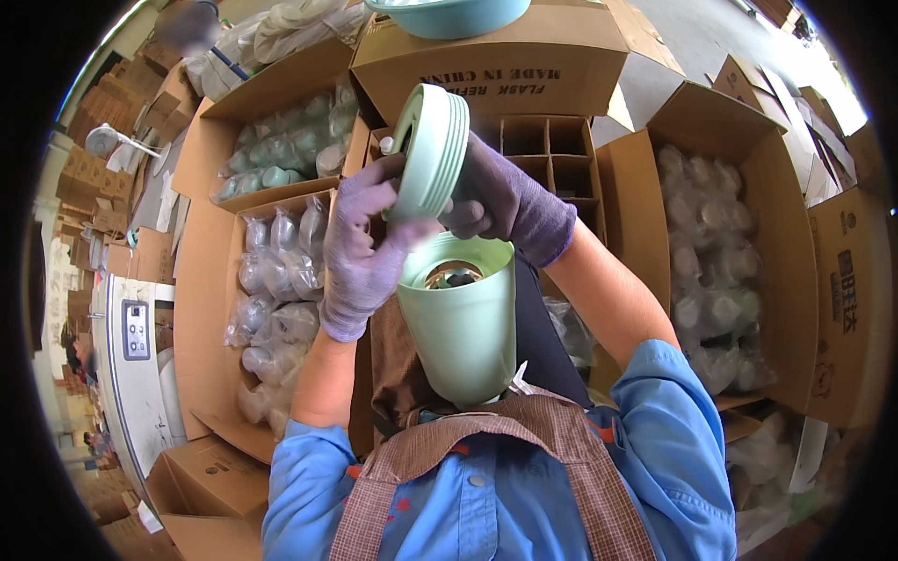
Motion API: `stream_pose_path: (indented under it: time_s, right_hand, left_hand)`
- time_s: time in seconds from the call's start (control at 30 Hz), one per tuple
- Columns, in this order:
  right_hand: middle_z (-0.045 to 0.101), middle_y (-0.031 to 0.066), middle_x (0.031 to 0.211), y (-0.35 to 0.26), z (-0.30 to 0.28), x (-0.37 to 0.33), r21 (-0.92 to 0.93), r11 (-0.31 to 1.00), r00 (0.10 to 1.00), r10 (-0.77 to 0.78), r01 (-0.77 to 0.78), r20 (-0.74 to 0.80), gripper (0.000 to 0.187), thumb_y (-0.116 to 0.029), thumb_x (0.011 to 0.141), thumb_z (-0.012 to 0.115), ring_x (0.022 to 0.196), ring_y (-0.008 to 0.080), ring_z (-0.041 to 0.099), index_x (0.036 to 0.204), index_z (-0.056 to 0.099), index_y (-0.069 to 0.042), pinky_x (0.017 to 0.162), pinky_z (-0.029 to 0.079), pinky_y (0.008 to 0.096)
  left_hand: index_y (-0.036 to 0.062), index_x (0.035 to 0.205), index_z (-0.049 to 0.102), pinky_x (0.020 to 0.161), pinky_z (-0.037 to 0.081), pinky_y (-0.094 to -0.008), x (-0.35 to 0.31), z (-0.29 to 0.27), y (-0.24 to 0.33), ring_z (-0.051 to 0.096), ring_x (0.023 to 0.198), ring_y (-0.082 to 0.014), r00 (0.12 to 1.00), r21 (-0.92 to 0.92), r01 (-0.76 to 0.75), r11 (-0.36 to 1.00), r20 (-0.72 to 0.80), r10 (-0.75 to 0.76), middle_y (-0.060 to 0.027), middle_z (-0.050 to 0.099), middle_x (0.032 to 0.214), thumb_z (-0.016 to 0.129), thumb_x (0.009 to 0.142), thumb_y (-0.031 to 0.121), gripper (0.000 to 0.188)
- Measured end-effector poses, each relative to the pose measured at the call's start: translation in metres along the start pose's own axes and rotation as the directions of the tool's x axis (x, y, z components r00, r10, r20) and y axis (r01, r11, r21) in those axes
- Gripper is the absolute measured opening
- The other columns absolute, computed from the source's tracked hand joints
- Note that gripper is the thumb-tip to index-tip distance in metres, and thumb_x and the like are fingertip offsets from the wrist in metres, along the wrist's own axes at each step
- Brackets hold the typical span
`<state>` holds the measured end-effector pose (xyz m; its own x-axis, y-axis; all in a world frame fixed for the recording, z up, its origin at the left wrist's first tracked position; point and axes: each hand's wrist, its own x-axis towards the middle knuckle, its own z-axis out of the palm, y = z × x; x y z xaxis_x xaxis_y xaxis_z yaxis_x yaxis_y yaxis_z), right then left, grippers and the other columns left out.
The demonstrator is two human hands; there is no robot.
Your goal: The person assembles thermos flasks by inserting inner liners into outer shells, screwing on lids, and wrapping the finished units in plastic bags. They handle both white and green flasks, placing the wrapped items into cardboard boxes.
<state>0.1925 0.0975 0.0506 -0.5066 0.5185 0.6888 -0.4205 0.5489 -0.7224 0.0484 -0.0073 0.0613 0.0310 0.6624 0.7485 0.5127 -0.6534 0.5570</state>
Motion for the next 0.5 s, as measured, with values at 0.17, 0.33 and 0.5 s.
stream_pose_path:
  time_s: [0.17,0.33,0.5]
  right_hand:
    - [0.069,0.0121,0.096,-0.026,0.008,0.014,0.127,0.823,0.819,0.566,-0.553,-0.095,0.042,-0.029,0.093,0.066,0.076,0.0165,0.066,0.120,0.056,0.002,0.068,0.054,0.0286]
    - [0.068,0.0144,0.103,-0.005,-0.013,0.002,-0.076,0.981,0.973,0.186,-0.177,0.135,0.052,-0.039,0.083,0.069,0.093,0.0231,0.063,0.116,0.062,0.000,0.083,0.051,0.0348]
    - [0.069,0.0103,0.092,-0.037,-0.055,-0.020,0.085,0.603,0.595,0.797,-0.793,-0.099,0.068,-0.061,0.096,0.050,0.071,0.0119,0.062,0.121,0.062,0.001,0.067,0.052,0.0271]
  left_hand:
    - [0.0034,0.141,0.041,0.099,0.048,-0.0332,0.011,-0.001,0.033,0.057,0.116,-0.0210,0.838,-0.663,0.391,0.638,-0.030,-0.545,-0.0114,0.054,0.130,0.078,0.085,0.016,0.069]
    - [0.0027,0.135,0.055,0.104,0.043,-0.0432,0.017,0.015,0.016,0.052,0.124,-0.0343,0.998,0.337,-0.025,0.941,-0.043,0.042,-0.0195,0.053,0.136,0.082,0.080,0.032,0.068]
    - [0.0024,0.139,0.052,0.105,0.042,-0.0374,-0.023,-0.037,0.007,0.050,0.127,-0.0217,0.825,-0.537,0.535,0.652,0.164,-0.541,-0.0121,0.056,0.136,0.079,0.083,0.025,0.066]
